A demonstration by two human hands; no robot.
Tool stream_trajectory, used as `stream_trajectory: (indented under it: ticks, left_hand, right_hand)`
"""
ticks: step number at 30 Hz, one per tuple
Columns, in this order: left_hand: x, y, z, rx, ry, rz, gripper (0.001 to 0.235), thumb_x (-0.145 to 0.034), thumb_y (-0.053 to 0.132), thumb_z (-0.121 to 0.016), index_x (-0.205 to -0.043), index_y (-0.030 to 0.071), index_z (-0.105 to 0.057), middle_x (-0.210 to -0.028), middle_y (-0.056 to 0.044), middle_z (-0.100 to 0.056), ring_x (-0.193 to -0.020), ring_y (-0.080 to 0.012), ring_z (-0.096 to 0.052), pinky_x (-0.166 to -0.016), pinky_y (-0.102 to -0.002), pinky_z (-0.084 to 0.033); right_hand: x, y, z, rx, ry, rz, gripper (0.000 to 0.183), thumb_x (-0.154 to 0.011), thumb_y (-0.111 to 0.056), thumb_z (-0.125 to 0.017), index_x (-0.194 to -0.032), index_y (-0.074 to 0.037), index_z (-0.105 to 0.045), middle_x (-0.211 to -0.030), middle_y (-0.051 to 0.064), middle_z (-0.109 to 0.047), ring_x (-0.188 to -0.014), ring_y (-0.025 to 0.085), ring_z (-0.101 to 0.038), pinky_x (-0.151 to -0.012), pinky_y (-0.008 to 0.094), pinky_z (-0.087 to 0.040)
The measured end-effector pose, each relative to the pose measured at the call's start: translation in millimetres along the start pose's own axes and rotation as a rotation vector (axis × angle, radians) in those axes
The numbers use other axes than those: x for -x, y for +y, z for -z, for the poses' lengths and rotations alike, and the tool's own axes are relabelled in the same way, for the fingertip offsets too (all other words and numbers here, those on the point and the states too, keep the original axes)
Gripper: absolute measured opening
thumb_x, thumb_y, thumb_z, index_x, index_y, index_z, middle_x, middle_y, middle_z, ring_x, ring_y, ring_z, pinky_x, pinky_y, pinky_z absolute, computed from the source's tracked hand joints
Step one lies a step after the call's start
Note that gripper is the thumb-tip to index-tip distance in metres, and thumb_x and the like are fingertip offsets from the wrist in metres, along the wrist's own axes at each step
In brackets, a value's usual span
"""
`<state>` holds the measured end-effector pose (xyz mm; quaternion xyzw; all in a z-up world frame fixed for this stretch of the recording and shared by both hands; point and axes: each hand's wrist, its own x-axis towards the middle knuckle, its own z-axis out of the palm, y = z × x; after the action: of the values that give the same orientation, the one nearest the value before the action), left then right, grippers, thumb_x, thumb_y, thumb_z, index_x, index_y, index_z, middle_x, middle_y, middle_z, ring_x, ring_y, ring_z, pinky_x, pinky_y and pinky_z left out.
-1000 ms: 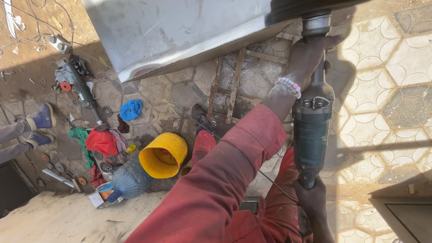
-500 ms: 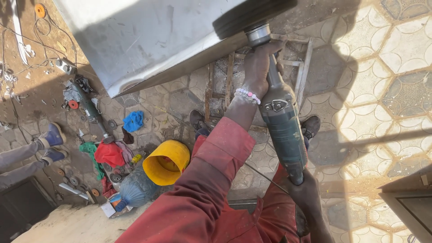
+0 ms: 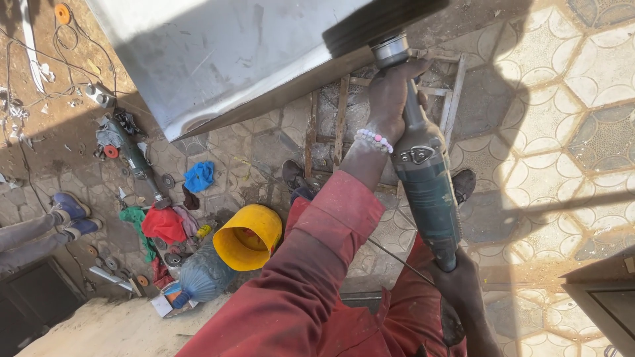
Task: Using a power polisher to smooth and finish the surface of a large metal sheet.
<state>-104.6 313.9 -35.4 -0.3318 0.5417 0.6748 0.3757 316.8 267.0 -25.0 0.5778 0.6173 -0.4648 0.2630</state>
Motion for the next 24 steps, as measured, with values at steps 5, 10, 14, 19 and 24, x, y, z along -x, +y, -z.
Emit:
stream_trajectory:
  ticks: [5,10,14,19,24]
  left_hand:
    - [10.6,7.0,-2.4,-0.032,0.001,0.050,0.048,-0.076,0.020,-0.099,-0.111,-0.002,-0.075,-0.075,-0.012,-0.067,-0.047,-0.0231,-0.061,-0.043,-0.045,-0.055]
    - [18.2,22.8,44.8,-0.035,0.036,-0.070,0.045,-0.082,0.022,-0.103,-0.122,0.004,-0.093,-0.084,-0.008,-0.072,-0.049,-0.0198,-0.061,-0.044,-0.039,-0.055]
    - [20.9,25.9,48.9,0.009,0.130,-0.041,0.034,-0.078,0.016,-0.101,-0.104,0.006,-0.082,-0.081,-0.008,-0.064,-0.047,-0.0199,-0.059,-0.042,-0.041,-0.052]
    - [3.2,2.0,5.3,-0.035,0.021,-0.028,0.045,-0.088,0.017,-0.099,-0.126,-0.001,-0.082,-0.091,-0.012,-0.078,-0.051,-0.0202,-0.065,-0.047,-0.040,-0.059]
    - [4.4,2.7,-17.1,-0.078,-0.010,0.009,0.053,-0.072,0.027,-0.098,-0.108,-0.002,-0.073,-0.065,-0.015,-0.062,-0.048,-0.0247,-0.061,-0.044,-0.046,-0.053]
  right_hand:
    - [3.6,0.3,2.9,-0.016,0.001,0.033,0.022,-0.087,-0.019,-0.082,-0.091,-0.002,-0.068,-0.078,0.013,-0.062,-0.078,0.027,-0.053,-0.072,0.053,-0.047]
    - [-4.0,7.2,-19.1,0.023,-0.081,0.131,0.026,-0.085,-0.024,-0.084,-0.091,-0.006,-0.067,-0.077,0.012,-0.064,-0.076,0.029,-0.054,-0.073,0.052,-0.049]
    - [-2.8,3.0,-20.0,0.027,-0.106,0.189,0.024,-0.085,-0.024,-0.084,-0.092,-0.009,-0.067,-0.078,0.009,-0.063,-0.076,0.027,-0.055,-0.074,0.050,-0.050]
    - [-8.0,2.8,3.5,0.027,-0.054,0.027,0.030,-0.080,-0.021,-0.094,-0.095,-0.003,-0.075,-0.081,0.015,-0.072,-0.079,0.031,-0.062,-0.075,0.055,-0.051]
    - [-14.7,5.4,13.3,0.019,0.007,0.076,0.022,-0.088,-0.018,-0.080,-0.093,-0.003,-0.064,-0.078,0.013,-0.061,-0.078,0.027,-0.052,-0.074,0.053,-0.049]
